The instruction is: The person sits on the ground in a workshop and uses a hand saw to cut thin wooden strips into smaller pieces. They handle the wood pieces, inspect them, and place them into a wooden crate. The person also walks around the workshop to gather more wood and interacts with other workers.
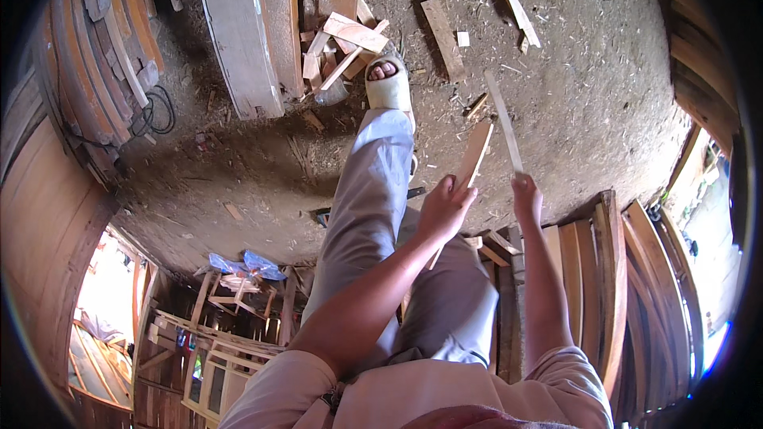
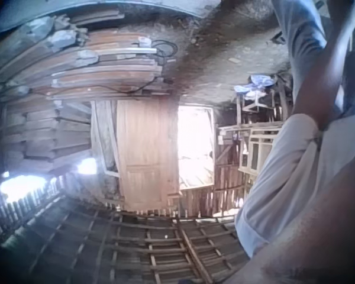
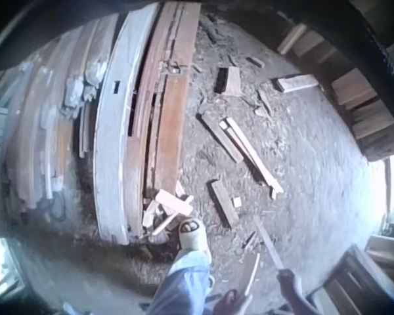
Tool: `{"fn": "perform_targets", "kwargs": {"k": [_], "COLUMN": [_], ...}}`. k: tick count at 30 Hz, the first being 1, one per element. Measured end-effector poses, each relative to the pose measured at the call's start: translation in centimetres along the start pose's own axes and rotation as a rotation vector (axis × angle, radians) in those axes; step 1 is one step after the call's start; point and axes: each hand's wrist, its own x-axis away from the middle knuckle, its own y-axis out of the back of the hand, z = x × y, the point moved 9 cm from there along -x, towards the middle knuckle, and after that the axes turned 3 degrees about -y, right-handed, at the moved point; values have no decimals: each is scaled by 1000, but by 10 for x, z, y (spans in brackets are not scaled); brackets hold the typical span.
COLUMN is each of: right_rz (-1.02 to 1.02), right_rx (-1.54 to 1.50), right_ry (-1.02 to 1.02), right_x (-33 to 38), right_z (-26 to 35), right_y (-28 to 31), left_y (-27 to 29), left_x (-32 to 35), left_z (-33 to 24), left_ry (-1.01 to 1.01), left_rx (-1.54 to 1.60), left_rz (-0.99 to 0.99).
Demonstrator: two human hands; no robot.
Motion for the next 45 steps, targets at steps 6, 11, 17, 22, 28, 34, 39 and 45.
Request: {"fn": "perform_targets", "kwargs": {"k": [6,11,17,22,28,34,39,45], "right_rz": [-65,-198,-64,-89,220,311,266,112], "right_rx": [-40,-111,-638,-964,-1297,-996,-1241,-1391], "right_ry": [62,-28,-136,39,99,241,328,512], "right_x": [24,84,152,185,237,149,50,24], "right_z": [43,-24,5,177,339,392,426,455], "right_y": [-36,-26,16,92,36,-98,-84,-26], "left_y": [5,47,154,235,283,327,351,326], "left_x": [22,62,126,96,57,-62,-111,-169], "left_z": [35,41,0,2,21,-23,-100,-149], "left_ry": [-45,-152,-44,-96,-69,-276,-591,-590], "left_rx": [-124,-233,131,291,540,286,40,-366], "left_rz": [63,75,166,-94,-174,-104,-160,-167]}}
